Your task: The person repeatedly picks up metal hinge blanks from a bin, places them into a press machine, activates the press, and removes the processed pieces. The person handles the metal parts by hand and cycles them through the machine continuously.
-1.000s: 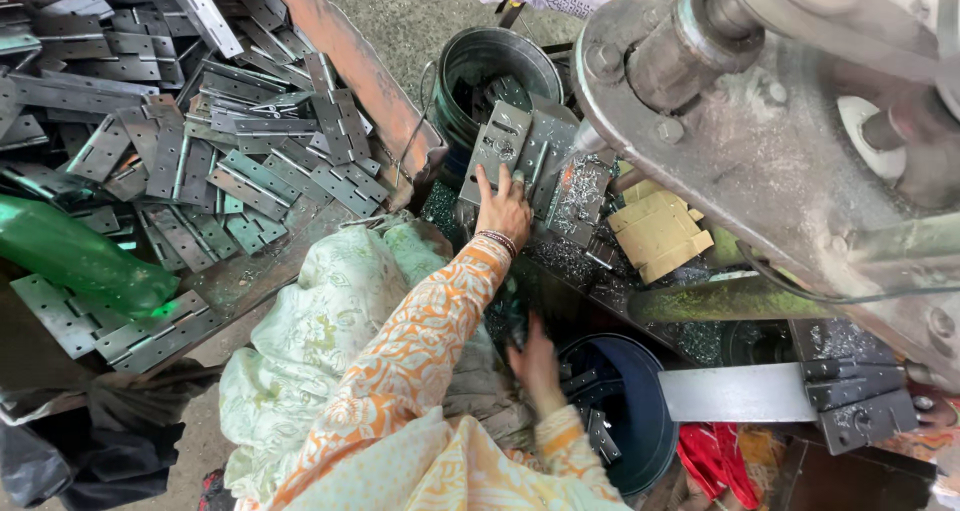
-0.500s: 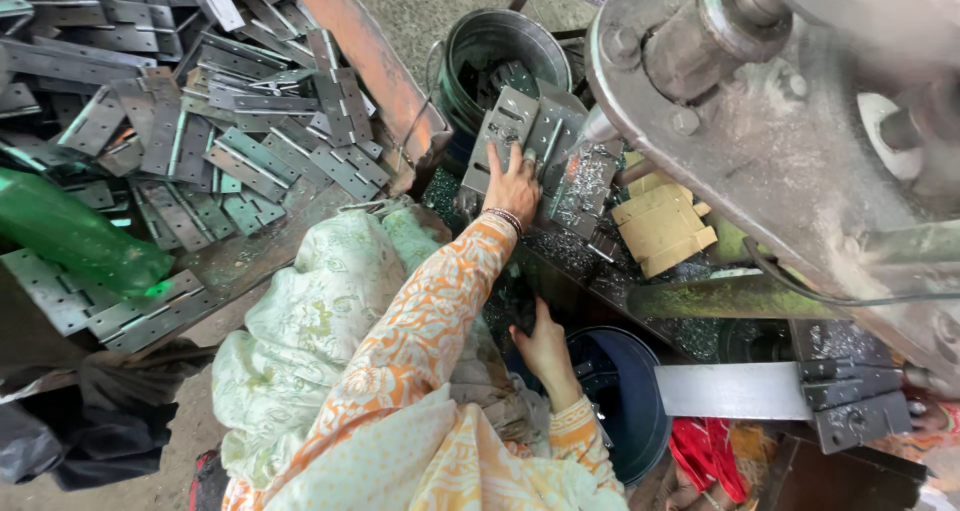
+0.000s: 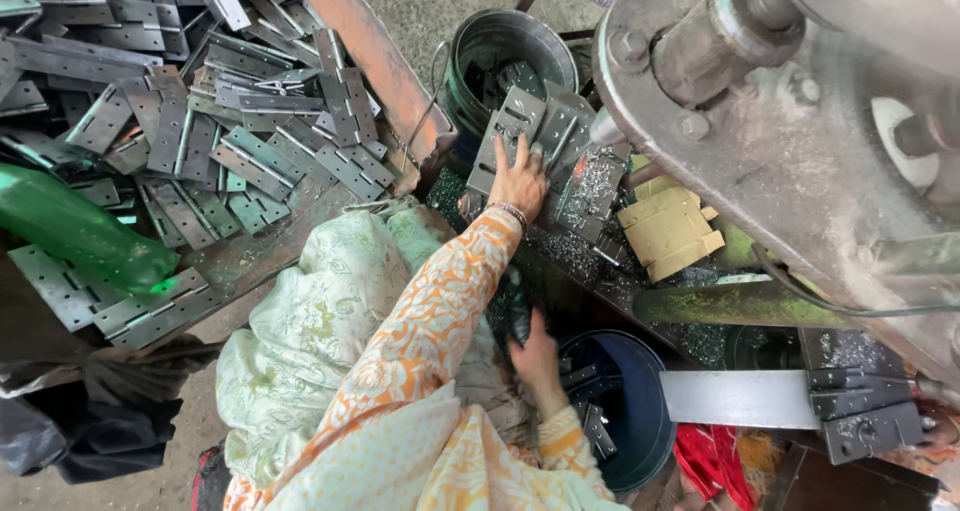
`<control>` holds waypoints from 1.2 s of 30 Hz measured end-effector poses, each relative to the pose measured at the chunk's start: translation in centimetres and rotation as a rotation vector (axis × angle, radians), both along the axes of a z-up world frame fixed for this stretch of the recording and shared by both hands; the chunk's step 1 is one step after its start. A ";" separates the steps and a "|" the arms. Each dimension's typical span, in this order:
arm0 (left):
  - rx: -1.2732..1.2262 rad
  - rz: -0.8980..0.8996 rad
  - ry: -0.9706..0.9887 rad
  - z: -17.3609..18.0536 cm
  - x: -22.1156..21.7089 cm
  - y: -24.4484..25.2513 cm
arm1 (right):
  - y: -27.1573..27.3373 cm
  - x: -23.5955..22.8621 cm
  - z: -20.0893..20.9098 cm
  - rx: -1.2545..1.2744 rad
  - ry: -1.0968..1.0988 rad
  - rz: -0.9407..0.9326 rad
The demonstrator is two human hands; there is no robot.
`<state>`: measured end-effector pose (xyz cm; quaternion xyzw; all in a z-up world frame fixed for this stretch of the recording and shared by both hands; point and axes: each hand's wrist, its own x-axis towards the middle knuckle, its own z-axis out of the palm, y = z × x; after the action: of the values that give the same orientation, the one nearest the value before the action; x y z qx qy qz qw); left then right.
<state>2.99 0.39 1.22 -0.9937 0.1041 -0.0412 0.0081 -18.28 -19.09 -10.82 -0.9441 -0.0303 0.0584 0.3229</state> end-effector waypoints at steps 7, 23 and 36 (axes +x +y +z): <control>0.005 0.017 0.029 -0.1 3.6 -0.9 | -0.2 -0.2 0.1 -0.044 0.042 -0.024; -0.357 0.034 -0.171 1.0 -2.9 11.3 | -0.4 0.1 2.1 -0.126 0.204 -0.090; -0.972 1.246 -0.352 -23.6 -10.4 35.2 | 1.8 1.8 11.6 -0.186 0.241 -0.001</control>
<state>-7.39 35.55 -22.38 -0.7406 -0.5011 -0.2253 -0.3868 -16.50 -17.32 0.82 -0.9561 0.0147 0.1739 0.2352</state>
